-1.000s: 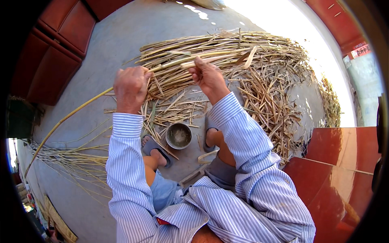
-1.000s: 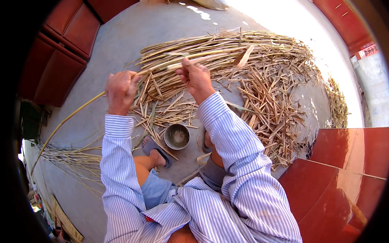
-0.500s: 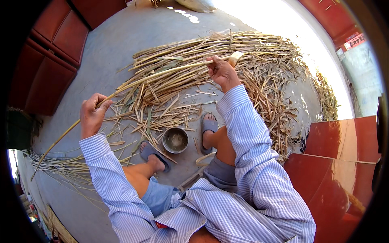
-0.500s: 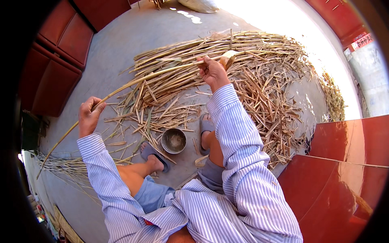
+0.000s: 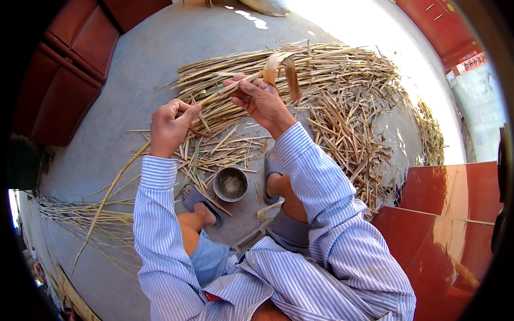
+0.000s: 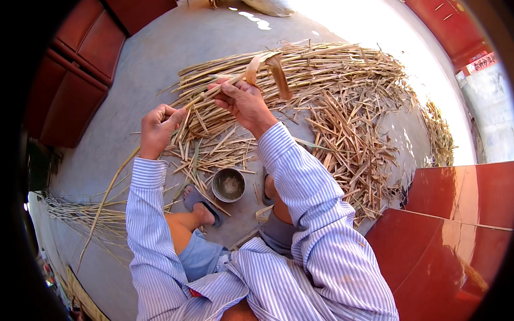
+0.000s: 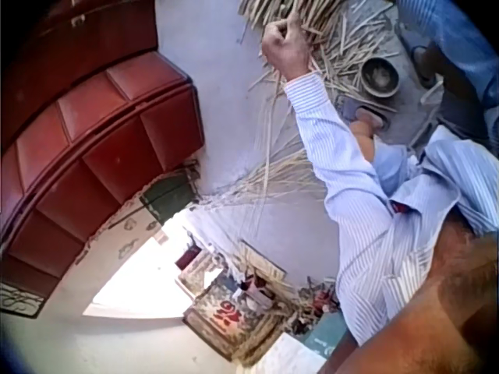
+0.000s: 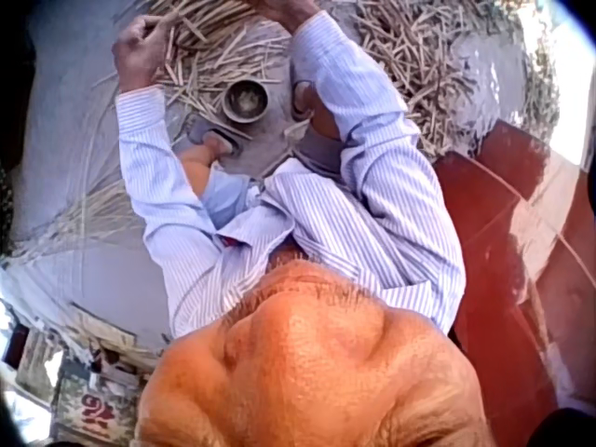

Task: The person sits on the floor and repeatedly strips dried plant stalks by hand, separating the fibrous strands from the core. The person places the processed strands into a pile and discards the cores.

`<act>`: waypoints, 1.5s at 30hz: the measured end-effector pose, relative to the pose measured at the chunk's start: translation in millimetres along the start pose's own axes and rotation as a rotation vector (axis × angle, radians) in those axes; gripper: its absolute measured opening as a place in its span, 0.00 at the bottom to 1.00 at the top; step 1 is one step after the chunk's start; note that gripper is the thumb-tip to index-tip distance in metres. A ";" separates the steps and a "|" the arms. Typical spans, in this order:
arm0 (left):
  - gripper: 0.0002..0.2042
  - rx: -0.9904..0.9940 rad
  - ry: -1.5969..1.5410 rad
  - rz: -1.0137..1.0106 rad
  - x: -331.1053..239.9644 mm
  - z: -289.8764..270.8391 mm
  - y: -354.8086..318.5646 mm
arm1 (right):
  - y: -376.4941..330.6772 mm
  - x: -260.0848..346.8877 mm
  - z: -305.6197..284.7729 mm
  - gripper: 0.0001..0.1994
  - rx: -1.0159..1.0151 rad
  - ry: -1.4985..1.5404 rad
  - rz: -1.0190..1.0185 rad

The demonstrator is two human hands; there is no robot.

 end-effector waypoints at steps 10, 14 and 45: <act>0.10 0.200 -0.050 -0.313 48.1 -89.1 -19.2 | 1.3 70.5 -133.1 0.07 -0.390 0.120 -0.278; 0.10 0.111 0.212 0.100 2.5 -42.3 -13.3 | -0.1 26.3 -62.9 0.10 -0.226 0.034 -0.154; 0.10 0.045 0.235 0.292 -14.8 5.5 -11.9 | -1.6 46.6 -90.3 0.09 -0.385 -0.157 -0.123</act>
Point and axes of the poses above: each hand's wrist, its own y-axis towards the middle knuckle, its own z-axis out of the palm, x = y × z, the point moved 6 cm from there along y, towards the middle knuckle, and after that the axes turned 5 degrees about -y, right-handed, at the moved point
